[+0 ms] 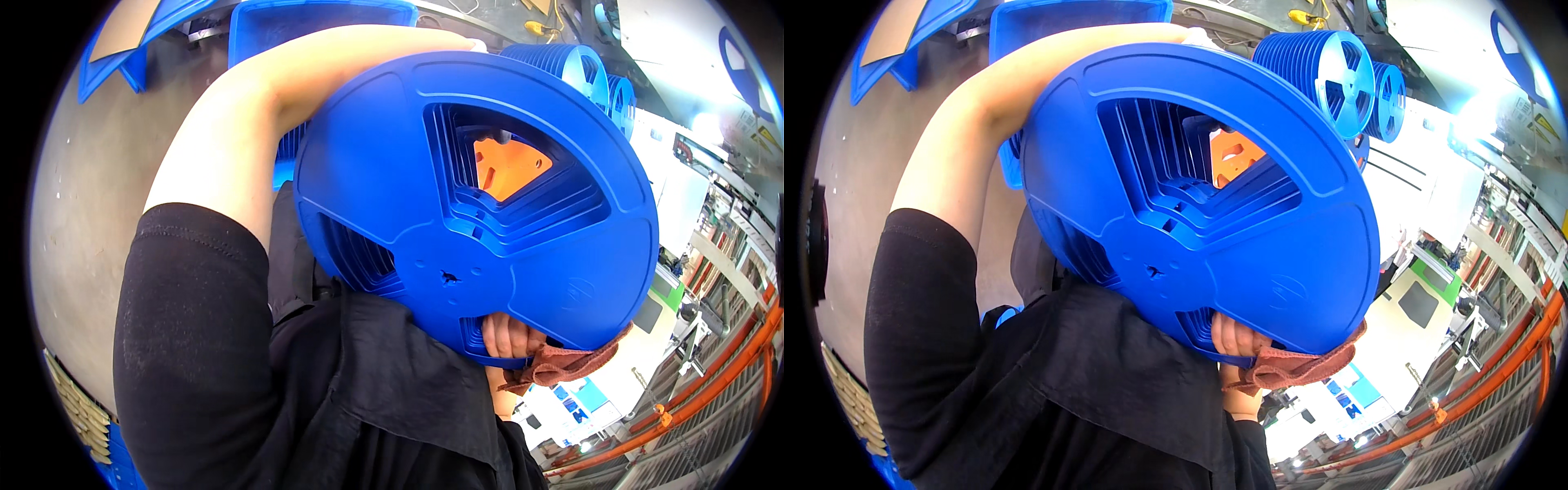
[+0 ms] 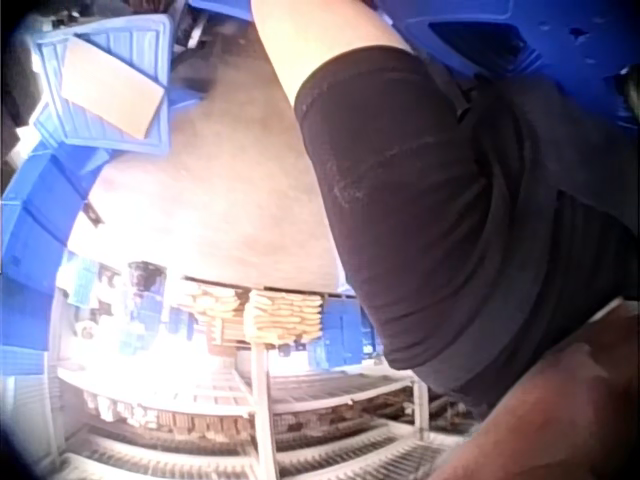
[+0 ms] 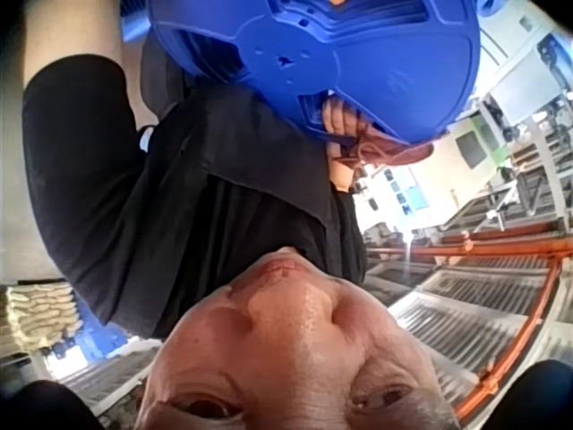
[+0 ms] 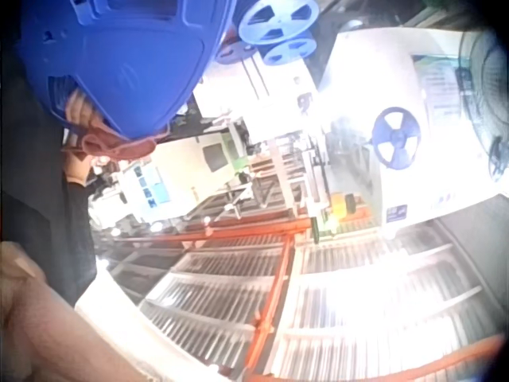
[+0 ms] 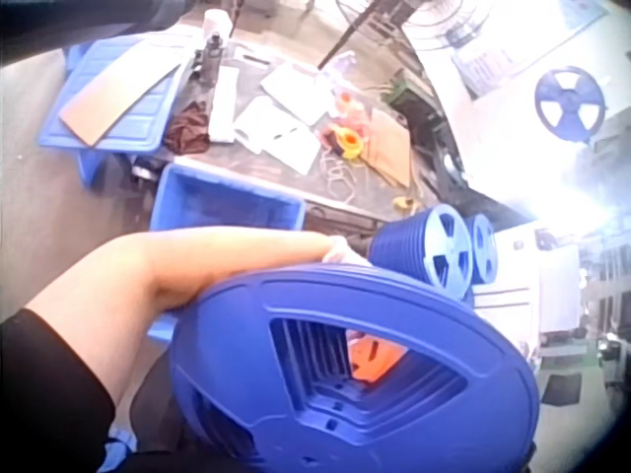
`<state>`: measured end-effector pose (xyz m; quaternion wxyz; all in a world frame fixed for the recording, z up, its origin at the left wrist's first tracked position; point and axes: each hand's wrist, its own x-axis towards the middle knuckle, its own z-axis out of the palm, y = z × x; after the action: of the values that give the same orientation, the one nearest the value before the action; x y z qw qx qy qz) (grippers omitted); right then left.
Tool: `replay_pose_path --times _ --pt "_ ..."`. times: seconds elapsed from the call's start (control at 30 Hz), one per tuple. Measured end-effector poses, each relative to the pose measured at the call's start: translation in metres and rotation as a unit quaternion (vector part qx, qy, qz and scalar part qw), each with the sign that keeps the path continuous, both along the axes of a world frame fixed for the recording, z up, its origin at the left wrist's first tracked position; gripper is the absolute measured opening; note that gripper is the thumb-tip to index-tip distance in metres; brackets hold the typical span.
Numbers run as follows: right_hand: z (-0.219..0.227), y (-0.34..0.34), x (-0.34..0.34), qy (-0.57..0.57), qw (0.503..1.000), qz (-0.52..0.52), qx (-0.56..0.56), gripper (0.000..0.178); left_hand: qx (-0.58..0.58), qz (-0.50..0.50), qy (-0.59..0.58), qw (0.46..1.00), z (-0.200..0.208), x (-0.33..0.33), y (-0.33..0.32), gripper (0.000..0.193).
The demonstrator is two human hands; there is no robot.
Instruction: The person repeatedly wipes blue plastic reel-like objects with a brown cloth. They pick up each object from a blue bin, wipe it thoroughly, and place it into a stack on the table. The task is performed one item at a time in a repetitive cycle.
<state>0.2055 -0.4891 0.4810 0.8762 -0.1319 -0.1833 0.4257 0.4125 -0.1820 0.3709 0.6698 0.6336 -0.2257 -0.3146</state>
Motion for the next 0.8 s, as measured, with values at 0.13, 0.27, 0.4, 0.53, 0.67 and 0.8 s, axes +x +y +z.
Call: replay_pose_path --times 0.13,0.27,0.4,0.53,0.67,0.8 --pt "0.000 0.001 -0.002 -0.003 1.000 -0.004 -0.001 0.030 0.020 -0.023 -0.015 0.999 -0.003 -0.004 0.000 0.051" --pt "-0.012 -0.007 0.002 0.000 1.000 0.006 0.023 0.030 0.082 -0.044 -0.031 0.995 -0.008 -0.018 0.005 0.051" --pt "-0.006 -0.003 -0.002 -0.009 1.000 -0.004 0.008 0.029 0.104 -0.087 -0.067 0.989 -0.015 -0.018 0.008 0.050" --pt "-0.012 -0.004 0.003 -0.012 0.999 0.015 0.029 0.028 0.151 -0.106 -0.088 0.979 -0.019 -0.027 0.018 0.050" --pt "-0.016 -0.007 0.005 -0.023 0.998 0.026 0.044 0.028 0.178 -0.122 -0.111 0.970 -0.022 -0.031 0.019 0.049" --pt "-0.021 -0.006 0.010 -0.024 0.997 0.047 0.060 0.027 0.198 -0.128 -0.122 0.964 -0.029 -0.036 0.027 0.049"
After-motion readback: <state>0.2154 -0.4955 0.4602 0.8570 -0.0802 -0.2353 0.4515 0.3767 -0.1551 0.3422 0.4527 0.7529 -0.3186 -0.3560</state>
